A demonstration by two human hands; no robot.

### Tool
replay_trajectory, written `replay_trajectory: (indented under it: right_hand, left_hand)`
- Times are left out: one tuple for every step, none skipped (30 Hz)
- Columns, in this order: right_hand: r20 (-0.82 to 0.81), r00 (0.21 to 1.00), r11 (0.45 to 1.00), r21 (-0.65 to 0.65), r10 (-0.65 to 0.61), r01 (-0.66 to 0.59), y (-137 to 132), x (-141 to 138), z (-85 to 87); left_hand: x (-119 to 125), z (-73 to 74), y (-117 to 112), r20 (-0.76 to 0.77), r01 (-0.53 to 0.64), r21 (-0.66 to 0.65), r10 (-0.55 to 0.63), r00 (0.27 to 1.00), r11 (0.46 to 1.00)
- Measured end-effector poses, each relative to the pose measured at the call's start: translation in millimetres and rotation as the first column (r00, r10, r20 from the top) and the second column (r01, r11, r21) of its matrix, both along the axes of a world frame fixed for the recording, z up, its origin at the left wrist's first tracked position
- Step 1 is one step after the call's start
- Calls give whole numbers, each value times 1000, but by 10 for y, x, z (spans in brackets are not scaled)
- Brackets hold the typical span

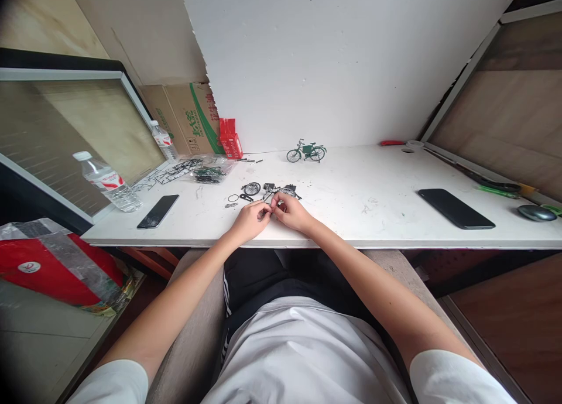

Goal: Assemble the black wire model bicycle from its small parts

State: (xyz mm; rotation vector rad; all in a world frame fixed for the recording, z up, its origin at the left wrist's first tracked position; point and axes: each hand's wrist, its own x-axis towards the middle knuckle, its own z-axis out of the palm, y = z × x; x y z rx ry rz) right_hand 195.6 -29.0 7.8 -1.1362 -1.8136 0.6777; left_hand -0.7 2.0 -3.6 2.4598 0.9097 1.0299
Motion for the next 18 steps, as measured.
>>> replay_trajectory:
  right_hand:
    - [-1, 1000, 1000, 3, -1, 1, -1, -1, 0]
    - [-4, 1000, 1000, 10, -2, 3, -2, -3, -2]
    - [-9, 1000, 1000, 19, -5, 5, -3, -7, -4]
    - [-16, 1000, 999, 30, -10, 10, -3, -10, -6]
    - [-24, 1000, 999, 42, -17, 18, -4, -14, -9]
    - [-32, 999, 998, 55, -25, 27, -4, -17, -11]
    - [-39, 999, 997, 68, -37, 40, -4, -19, -12]
    - [-44, 998, 995, 79, -50, 54, -4, -20, -12]
    - [-50, 997, 994, 90, -64, 68, -3, -21, -11]
    - [-55, 995, 991, 101, -78, 83, -3, -20, -8]
    - [-62, 994, 989, 114, -91, 97, -4, -19, -4]
    - [-70, 992, 986, 127, -104, 112, -6, -18, 1]
    - [-76, 990, 982, 140, -118, 128, -10, -17, 7]
    - [-81, 987, 977, 153, -136, 147, -15, -16, 15]
    - [-86, 984, 972, 166, -157, 169, -22, -15, 24]
    - [-91, 979, 965, 177, -180, 194, -30, -15, 33]
    - [-96, 974, 958, 187, -203, 218, -38, -14, 41]
    - [-98, 970, 950, 198, -224, 240, -46, -13, 49]
  left_hand:
    - [0, 3, -3, 2, 2, -1, -2, 1000, 1000]
    - [-1, 8, -6, 4, 4, -2, -4, 1000, 1000]
    - [-2, 13, -9, 7, 7, -2, -7, 1000, 1000]
    - [-3, 18, -11, 11, 10, -2, -10, 1000, 1000]
    - [-4, 21, -11, 14, 12, -2, -12, 1000, 1000]
    - [-5, 23, -9, 18, 15, -3, -15, 1000, 1000]
    - [-6, 23, -5, 25, 18, -3, -18, 1000, 1000]
    - [-7, 22, 1, 34, 22, -3, -22, 999, 1000]
    - [-8, 19, 8, 47, 26, 0, -26, 999, 1000]
    - [-9, 17, 15, 64, 31, 6, -31, 997, 1000]
    - [-10, 16, 21, 82, 34, 13, -35, 996, 999]
    - [-12, 17, 25, 103, 32, 22, -34, 994, 999]
    - [-14, 20, 26, 123, 24, 31, -28, 992, 999]
    - [-16, 26, 23, 142, 11, 38, -17, 990, 999]
    - [-19, 35, 18, 160, -6, 43, -1, 987, 999]
    - [-22, 45, 10, 181, -27, 46, 19, 983, 999]
    - [-25, 55, 2, 206, -51, 50, 40, 978, 997]
    - [-28, 65, -6, 235, -76, 52, 62, 970, 996]
